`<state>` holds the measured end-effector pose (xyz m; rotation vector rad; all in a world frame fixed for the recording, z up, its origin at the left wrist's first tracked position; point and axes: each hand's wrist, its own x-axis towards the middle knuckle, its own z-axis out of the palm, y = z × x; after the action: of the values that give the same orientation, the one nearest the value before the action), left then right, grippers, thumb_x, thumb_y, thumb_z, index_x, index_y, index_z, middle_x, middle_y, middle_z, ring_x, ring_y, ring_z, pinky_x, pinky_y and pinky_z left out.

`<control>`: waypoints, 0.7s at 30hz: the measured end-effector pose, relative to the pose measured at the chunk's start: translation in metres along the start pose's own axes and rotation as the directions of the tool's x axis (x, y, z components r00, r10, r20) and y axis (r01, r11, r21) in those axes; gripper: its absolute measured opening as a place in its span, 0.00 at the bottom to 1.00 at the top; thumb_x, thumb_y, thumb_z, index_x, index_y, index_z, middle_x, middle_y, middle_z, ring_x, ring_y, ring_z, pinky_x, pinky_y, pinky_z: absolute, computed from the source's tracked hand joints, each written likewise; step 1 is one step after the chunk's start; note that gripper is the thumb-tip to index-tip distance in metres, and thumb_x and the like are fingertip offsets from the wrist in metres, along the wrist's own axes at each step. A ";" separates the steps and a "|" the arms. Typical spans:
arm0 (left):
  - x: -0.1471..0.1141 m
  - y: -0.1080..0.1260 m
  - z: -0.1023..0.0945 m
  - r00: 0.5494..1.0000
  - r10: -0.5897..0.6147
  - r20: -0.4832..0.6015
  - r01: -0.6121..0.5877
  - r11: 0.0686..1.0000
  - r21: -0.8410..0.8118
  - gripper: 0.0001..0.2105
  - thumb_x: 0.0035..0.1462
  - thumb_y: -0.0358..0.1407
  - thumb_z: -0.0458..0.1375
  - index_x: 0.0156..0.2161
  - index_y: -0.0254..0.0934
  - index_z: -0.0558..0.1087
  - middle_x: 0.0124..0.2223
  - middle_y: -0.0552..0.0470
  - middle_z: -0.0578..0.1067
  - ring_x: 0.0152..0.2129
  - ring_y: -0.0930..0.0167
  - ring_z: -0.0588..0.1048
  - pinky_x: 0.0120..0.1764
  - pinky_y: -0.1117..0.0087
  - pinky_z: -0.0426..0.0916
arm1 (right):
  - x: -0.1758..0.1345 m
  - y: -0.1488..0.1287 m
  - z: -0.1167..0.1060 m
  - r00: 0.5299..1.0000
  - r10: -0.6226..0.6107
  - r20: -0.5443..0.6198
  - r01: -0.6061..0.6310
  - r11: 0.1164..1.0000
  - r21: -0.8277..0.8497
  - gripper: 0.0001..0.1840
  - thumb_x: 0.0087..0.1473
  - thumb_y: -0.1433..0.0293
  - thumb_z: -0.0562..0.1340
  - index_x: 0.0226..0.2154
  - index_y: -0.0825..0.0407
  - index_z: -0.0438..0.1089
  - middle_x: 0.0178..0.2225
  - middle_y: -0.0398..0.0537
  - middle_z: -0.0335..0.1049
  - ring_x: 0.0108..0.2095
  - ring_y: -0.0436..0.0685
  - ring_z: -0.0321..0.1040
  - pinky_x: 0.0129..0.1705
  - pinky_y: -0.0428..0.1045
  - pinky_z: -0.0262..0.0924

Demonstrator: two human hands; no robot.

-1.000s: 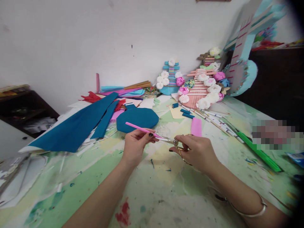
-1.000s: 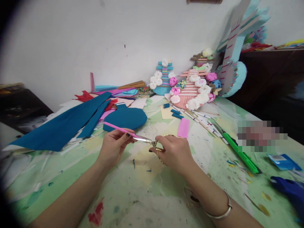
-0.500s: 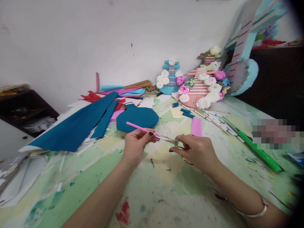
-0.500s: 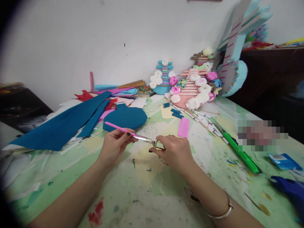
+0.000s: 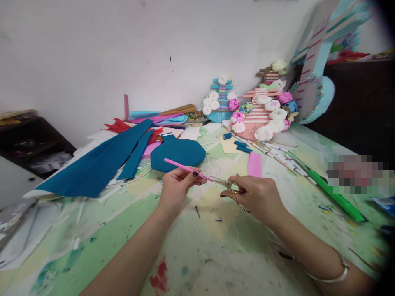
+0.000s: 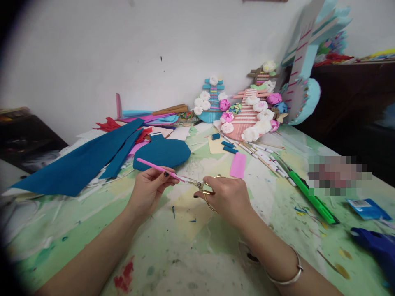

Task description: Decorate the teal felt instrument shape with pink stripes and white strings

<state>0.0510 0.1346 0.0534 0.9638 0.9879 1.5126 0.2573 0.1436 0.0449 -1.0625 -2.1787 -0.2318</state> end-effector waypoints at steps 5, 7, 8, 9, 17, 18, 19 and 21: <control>-0.001 0.000 0.000 1.000 -0.006 0.003 0.006 1.000 -0.002 0.12 0.40 0.37 0.68 0.30 0.30 0.76 0.25 0.48 0.77 0.23 0.70 0.76 0.31 0.70 0.72 | 0.001 -0.001 -0.002 0.998 0.067 -0.018 -0.067 0.998 0.022 0.21 0.52 0.52 0.59 0.22 0.52 0.69 0.14 0.40 0.63 0.15 0.46 0.57 0.20 0.45 0.44; -0.002 0.000 0.000 1.000 -0.001 0.018 0.001 1.000 -0.006 0.12 0.41 0.37 0.68 0.30 0.31 0.76 0.25 0.48 0.77 0.23 0.71 0.77 0.32 0.71 0.72 | 0.002 -0.001 -0.002 0.991 0.124 -0.054 -0.121 0.990 0.068 0.22 0.52 0.50 0.59 0.22 0.52 0.69 0.13 0.39 0.62 0.15 0.46 0.56 0.20 0.45 0.45; -0.002 0.000 0.000 1.000 0.003 0.027 -0.003 1.000 -0.007 0.11 0.42 0.37 0.67 0.31 0.31 0.76 0.26 0.48 0.78 0.24 0.71 0.77 0.32 0.71 0.72 | 0.002 -0.002 -0.001 0.985 0.162 -0.068 -0.154 0.983 0.100 0.22 0.51 0.50 0.59 0.24 0.52 0.69 0.13 0.39 0.61 0.15 0.46 0.55 0.20 0.44 0.46; -0.002 0.000 0.000 0.999 0.006 0.036 -0.005 1.000 -0.005 0.11 0.43 0.37 0.67 0.31 0.31 0.76 0.26 0.48 0.78 0.24 0.71 0.77 0.33 0.71 0.72 | 0.003 -0.002 -0.002 0.976 0.204 -0.074 -0.193 0.972 0.133 0.22 0.50 0.49 0.59 0.25 0.52 0.69 0.14 0.39 0.60 0.16 0.46 0.55 0.20 0.44 0.47; -0.002 -0.003 -0.001 0.991 0.010 0.137 -0.025 0.994 0.109 0.13 0.47 0.35 0.65 0.38 0.32 0.74 0.32 0.46 0.79 0.29 0.68 0.77 0.34 0.69 0.70 | 0.008 -0.003 0.000 0.923 0.374 0.087 -0.384 0.900 0.207 0.20 0.47 0.51 0.61 0.25 0.51 0.66 0.14 0.37 0.58 0.16 0.48 0.55 0.19 0.44 0.46; -0.002 -0.003 -0.001 0.990 0.011 0.144 -0.029 0.992 0.123 0.13 0.47 0.35 0.64 0.39 0.32 0.74 0.33 0.45 0.79 0.29 0.68 0.77 0.35 0.69 0.70 | 0.008 -0.003 0.001 0.919 0.381 0.096 -0.393 0.894 0.216 0.20 0.47 0.51 0.62 0.25 0.51 0.66 0.14 0.38 0.59 0.16 0.48 0.56 0.19 0.44 0.47; -0.002 -0.004 -0.002 0.989 0.011 0.150 -0.032 0.990 0.135 0.13 0.47 0.35 0.64 0.39 0.32 0.73 0.34 0.45 0.79 0.30 0.68 0.77 0.35 0.69 0.69 | 0.007 -0.002 0.002 0.915 0.389 0.107 -0.403 0.885 0.231 0.19 0.47 0.51 0.62 0.25 0.51 0.67 0.15 0.38 0.60 0.16 0.48 0.56 0.19 0.44 0.47; -0.001 -0.004 -0.002 0.986 0.009 0.164 -0.034 0.988 0.148 0.13 0.47 0.34 0.64 0.39 0.33 0.73 0.34 0.45 0.79 0.31 0.68 0.77 0.36 0.69 0.69 | 0.007 0.000 0.005 0.900 0.406 0.159 -0.436 0.847 0.305 0.19 0.48 0.52 0.61 0.26 0.52 0.69 0.15 0.40 0.62 0.17 0.49 0.58 0.19 0.45 0.49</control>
<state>0.0504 0.1335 0.0490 1.1895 0.9860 1.3669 0.2518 0.1497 0.0457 -1.3323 -1.9032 0.3824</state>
